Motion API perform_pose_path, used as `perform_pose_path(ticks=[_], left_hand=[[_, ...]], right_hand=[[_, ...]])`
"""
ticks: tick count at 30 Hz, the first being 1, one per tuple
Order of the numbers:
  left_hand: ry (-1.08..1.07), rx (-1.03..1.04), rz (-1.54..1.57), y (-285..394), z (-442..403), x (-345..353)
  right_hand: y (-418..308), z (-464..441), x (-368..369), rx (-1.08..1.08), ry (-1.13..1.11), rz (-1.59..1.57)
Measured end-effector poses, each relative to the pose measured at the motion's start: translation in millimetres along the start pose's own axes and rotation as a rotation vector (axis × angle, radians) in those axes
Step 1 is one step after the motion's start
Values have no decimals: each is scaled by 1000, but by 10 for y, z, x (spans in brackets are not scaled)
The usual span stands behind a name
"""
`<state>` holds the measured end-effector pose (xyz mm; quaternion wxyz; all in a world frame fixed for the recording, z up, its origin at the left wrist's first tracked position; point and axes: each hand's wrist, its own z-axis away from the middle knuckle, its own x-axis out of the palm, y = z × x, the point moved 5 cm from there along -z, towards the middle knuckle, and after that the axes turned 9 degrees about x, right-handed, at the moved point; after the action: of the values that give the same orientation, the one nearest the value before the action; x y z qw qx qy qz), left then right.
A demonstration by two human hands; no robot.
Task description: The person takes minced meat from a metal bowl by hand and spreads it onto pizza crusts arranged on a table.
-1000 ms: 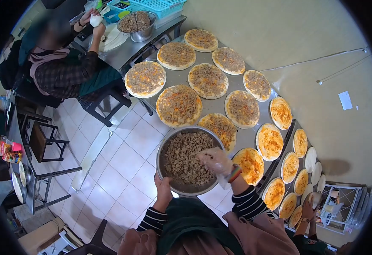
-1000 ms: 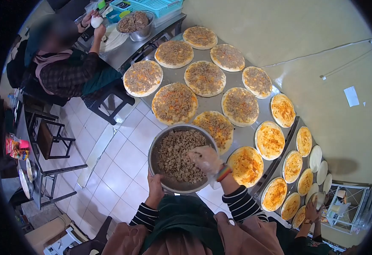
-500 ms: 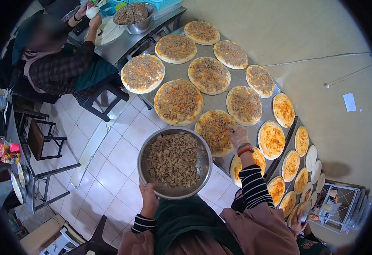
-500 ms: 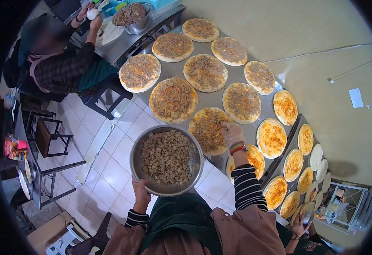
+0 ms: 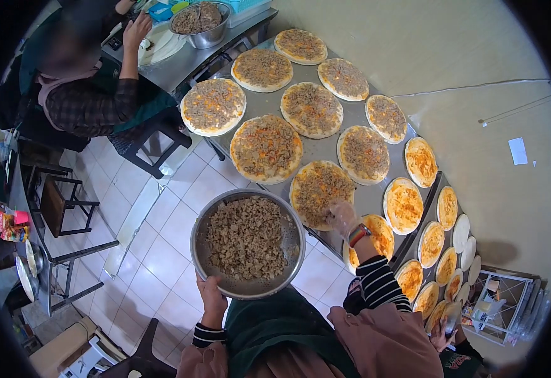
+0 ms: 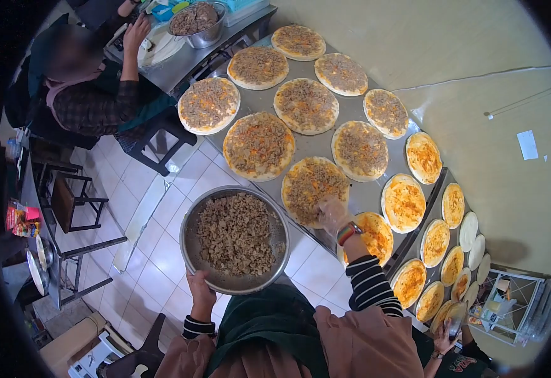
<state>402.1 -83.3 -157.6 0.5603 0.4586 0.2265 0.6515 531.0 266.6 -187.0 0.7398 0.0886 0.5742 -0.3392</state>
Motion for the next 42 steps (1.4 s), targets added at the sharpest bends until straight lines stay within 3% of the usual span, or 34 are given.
perform_pose_path(ticks=[8,10,13,17,19,20,22,26,28,31,35,41,42], left_hand=[[-40,-16,-18,13,11,70],[-41,-18,-15,20,16,90],[-42,-24,-16,-26,19,51],[-59,9,-23,28,23,135],[-45,1,-34,12,32,112],[-33,-5,-43,4,30,105],[-44,2,-41,6,25,114],[-37,-2,-15,-20,16,83],[-48,-9,-13,-17,12,93],[-45,-5,-17,1,18,124],[-25,-28,-24,-13,14,96],[-45,-5,-7,15,9,118],[-40,-2,-5,9,5,103]], right_hand=[[133,168,52,16,55,15],[385,79,30,144,127,-266],[667,-43,-101,249,273,-341],[797,-295,-143,262,339,-268],[900,-343,-114,381,367,-260],[919,-338,-91,383,368,-260],[804,-374,-68,314,254,24],[710,-145,-22,408,155,-112],[607,-20,78,299,130,-23],[518,152,185,313,223,-125],[391,218,259,322,157,-23],[445,100,116,315,253,-224],[500,17,0,431,220,-363]])
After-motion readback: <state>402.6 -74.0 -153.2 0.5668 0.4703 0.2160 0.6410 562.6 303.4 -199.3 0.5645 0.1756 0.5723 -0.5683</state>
